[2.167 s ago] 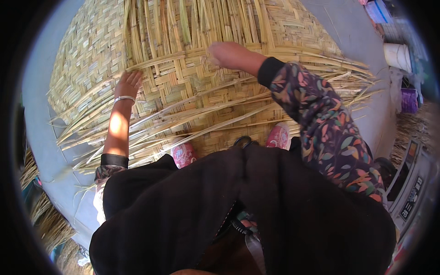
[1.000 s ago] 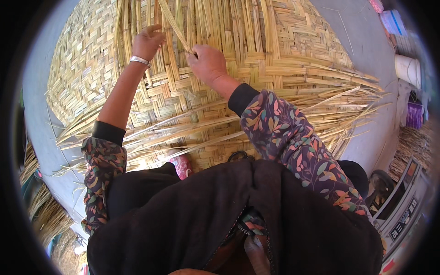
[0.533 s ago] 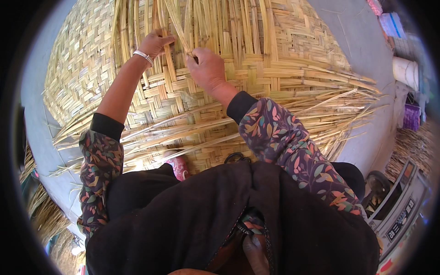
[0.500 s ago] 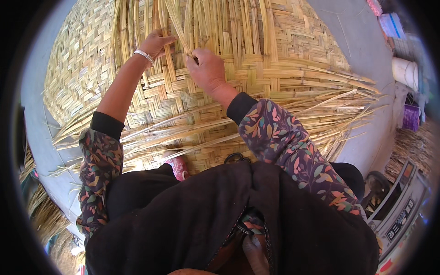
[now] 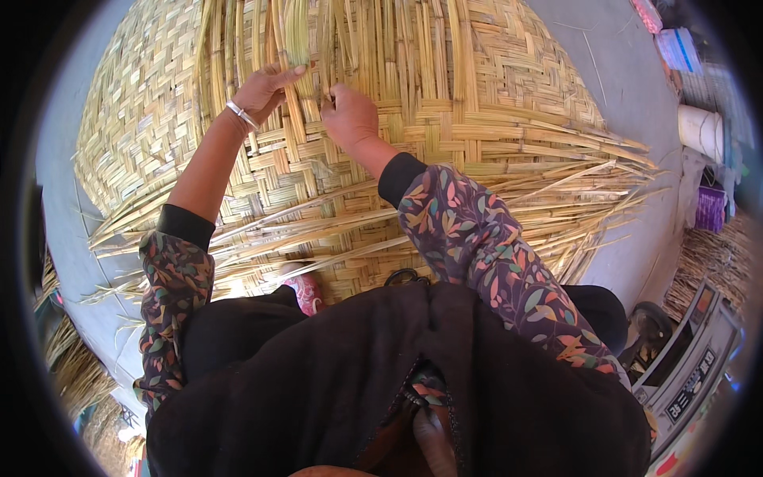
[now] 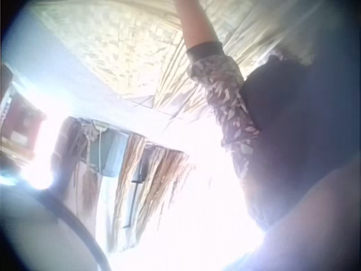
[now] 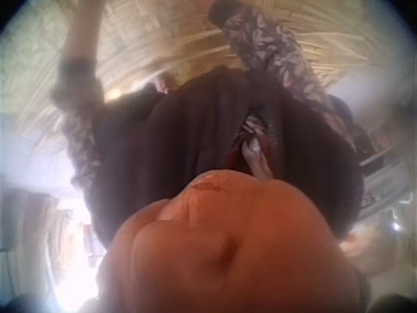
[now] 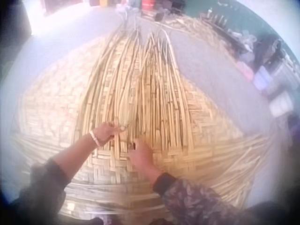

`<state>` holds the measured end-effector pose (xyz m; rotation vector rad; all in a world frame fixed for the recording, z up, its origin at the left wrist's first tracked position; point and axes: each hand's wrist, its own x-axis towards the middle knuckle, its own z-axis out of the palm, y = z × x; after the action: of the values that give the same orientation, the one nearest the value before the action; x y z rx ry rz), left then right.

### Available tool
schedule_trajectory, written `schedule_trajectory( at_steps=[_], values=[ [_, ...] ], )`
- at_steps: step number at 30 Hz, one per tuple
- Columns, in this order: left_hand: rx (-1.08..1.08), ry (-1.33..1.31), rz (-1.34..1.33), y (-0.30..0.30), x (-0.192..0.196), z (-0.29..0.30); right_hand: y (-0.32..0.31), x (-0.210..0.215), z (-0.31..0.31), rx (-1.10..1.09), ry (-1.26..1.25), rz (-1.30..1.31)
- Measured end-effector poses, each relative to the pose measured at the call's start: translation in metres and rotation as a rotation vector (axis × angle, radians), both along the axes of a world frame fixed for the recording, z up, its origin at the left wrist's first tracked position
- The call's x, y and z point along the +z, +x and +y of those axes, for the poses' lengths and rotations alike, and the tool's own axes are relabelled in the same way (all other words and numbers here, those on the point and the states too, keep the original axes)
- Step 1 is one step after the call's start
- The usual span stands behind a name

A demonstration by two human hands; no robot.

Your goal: The person weaves a large basket using dried palm leaves, interlacing the strips by hand to form a tight pattern. The person sits on the floor and continuously adds and adjusts the leaves to expand the basket's structure.

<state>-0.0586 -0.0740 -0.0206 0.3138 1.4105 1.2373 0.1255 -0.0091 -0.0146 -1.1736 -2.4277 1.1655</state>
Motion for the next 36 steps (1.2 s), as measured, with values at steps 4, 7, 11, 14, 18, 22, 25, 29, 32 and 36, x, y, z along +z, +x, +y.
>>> schedule_trajectory(
  at_steps=[4,7,11,14,18,22,25,29,32,36],
  values=[
    [-0.126,0.102,-0.093,-0.003,0.003,-0.007,0.010,-0.008,0.002,0.202,0.097,0.052],
    [0.176,0.106,0.007,-0.004,0.024,-0.016,0.013,-0.013,0.014,0.301,-0.016,0.002],
    [0.530,0.438,-0.195,-0.030,0.039,-0.055,0.013,-0.016,0.021,0.368,-0.019,0.010],
    [0.858,0.346,-0.341,-0.032,0.037,-0.086,0.010,-0.019,0.026,0.386,-0.011,-0.040],
    [0.788,0.291,-0.448,-0.037,0.008,-0.130,0.005,-0.016,0.027,0.395,-0.062,-0.085],
    [0.588,0.148,-0.235,-0.042,0.012,-0.131,-0.002,-0.004,0.032,0.452,-0.122,-0.183],
    [0.574,0.196,-0.233,-0.050,0.007,-0.111,-0.003,-0.003,0.035,0.455,-0.203,-0.175],
    [0.629,0.294,-0.266,-0.064,0.006,-0.082,-0.004,-0.013,0.042,0.523,-0.234,-0.170],
    [0.580,0.344,-0.275,-0.077,0.018,-0.084,-0.006,-0.011,0.041,0.532,-0.313,-0.185],
    [0.484,0.495,-0.330,-0.081,-0.002,-0.121,-0.007,-0.010,0.047,0.535,-0.308,-0.193]
  ],
)
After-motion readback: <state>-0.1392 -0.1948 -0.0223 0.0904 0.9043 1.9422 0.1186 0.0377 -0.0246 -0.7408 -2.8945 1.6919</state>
